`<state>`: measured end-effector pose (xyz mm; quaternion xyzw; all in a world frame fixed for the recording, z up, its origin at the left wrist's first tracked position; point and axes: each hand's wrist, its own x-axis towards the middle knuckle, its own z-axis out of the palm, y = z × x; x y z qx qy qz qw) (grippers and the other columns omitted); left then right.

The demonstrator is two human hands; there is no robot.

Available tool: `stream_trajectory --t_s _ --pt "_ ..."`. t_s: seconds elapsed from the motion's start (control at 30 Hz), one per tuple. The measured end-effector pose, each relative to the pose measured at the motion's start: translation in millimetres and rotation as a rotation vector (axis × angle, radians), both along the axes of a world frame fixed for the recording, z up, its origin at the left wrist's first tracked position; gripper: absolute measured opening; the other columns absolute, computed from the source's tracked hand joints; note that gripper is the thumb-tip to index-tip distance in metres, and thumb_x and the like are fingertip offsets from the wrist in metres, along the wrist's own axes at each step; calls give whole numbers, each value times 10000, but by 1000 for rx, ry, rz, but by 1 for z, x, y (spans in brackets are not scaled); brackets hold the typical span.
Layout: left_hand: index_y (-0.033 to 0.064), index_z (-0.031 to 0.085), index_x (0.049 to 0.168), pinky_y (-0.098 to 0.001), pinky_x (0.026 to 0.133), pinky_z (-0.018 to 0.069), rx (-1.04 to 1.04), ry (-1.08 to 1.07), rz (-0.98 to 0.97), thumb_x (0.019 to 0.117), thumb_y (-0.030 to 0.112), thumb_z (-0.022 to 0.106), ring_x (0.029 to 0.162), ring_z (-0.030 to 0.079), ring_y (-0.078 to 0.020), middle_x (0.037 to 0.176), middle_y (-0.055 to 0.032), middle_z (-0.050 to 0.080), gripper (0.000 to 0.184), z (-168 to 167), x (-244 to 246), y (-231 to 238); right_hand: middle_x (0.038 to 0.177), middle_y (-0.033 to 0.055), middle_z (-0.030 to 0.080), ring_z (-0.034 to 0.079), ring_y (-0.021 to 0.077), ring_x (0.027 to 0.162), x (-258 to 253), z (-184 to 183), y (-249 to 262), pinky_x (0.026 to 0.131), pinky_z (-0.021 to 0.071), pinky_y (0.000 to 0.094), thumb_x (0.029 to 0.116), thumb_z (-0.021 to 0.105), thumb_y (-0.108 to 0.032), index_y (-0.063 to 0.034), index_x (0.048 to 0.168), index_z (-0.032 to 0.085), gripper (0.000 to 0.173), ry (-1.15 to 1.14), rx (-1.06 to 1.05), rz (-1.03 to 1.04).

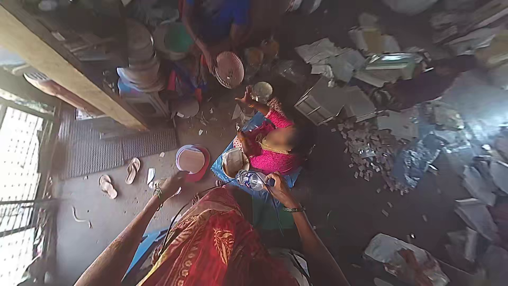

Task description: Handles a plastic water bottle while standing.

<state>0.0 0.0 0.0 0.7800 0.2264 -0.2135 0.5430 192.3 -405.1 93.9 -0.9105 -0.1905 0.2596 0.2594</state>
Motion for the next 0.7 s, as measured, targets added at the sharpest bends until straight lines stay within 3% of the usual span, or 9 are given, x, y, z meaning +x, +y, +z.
stream_trajectory --t_s 0.1,0.23,0.33,0.4,0.47,0.53,0.57,0.63,0.7 --pt "-4 495 1452 -504 1042 494 -93 -162 -18 1094 176 417 1264 596 -336 1462 -214 537 408 64 41 0 1152 255 612 593 361 1103 -12 35 -11 957 488 483 831 768 -181 41 1033 690 309 -75 3 -101" --pt "1 542 1412 -391 1049 511 -248 -519 -276 1043 143 501 1246 616 -220 1432 -162 577 397 144 75 -49 1114 263 607 584 369 1073 -30 73 -29 935 486 487 831 762 -156 52 1002 684 281 -187 14 -214" --pt "-12 455 1495 -399 1191 378 -544 -666 -575 1047 224 500 1439 443 -211 1558 -150 461 508 206 85 -109 1098 253 596 575 355 1048 -37 99 -42 914 482 475 850 747 -151 46 1011 678 264 -204 -24 -263" --pt "9 501 1479 -380 1213 332 -611 -607 -859 1074 260 489 1432 445 -174 1524 -127 508 477 233 83 -142 1103 256 604 579 358 1062 -38 116 -52 919 480 485 852 734 -157 47 1015 686 265 -196 -48 -265" --pt "-28 620 1347 -408 1100 442 -602 -544 -1116 1076 226 496 1244 608 -204 1331 -168 652 392 229 87 -166 1083 242 613 594 341 1029 -37 141 -59 893 492 476 859 740 -170 40 1000 699 256 -184 -76 -243" --pt "-71 683 1209 -419 948 548 -555 -635 -1172 1029 137 570 1035 703 -247 1139 -206 719 298 202 99 -175 1065 210 597 588 303 979 -41 171 -62 848 491 450 872 736 -181 25 992 694 242 -138 -91 -216" --pt "-77 647 1267 -424 996 526 -486 -657 -1129 999 112 618 1107 684 -280 1215 -229 692 329 192 106 -174 1061 190 586 582 281 963 -46 186 -63 836 487 436 878 735 -189 16 987 689 237 -119 -84 -198" --pt "-31 444 1502 -462 1180 365 -318 -671 -1049 920 182 748 1388 498 -330 1491 -237 512 690 174 116 -179 1033 144 579 577 238 934 -59 214 -68 807 484 413 869 726 -243 -18 965 689 248 -133 -46 -136" --pt "-44 376 1540 -494 1211 308 -258 -788 -923 744 236 891 1444 427 -360 1544 -251 450 989 158 113 -204 975 96 600 581 177 905 -74 234 -77 780 490 352 832 724 -299 -58 924 704 259 -229 60 -58"
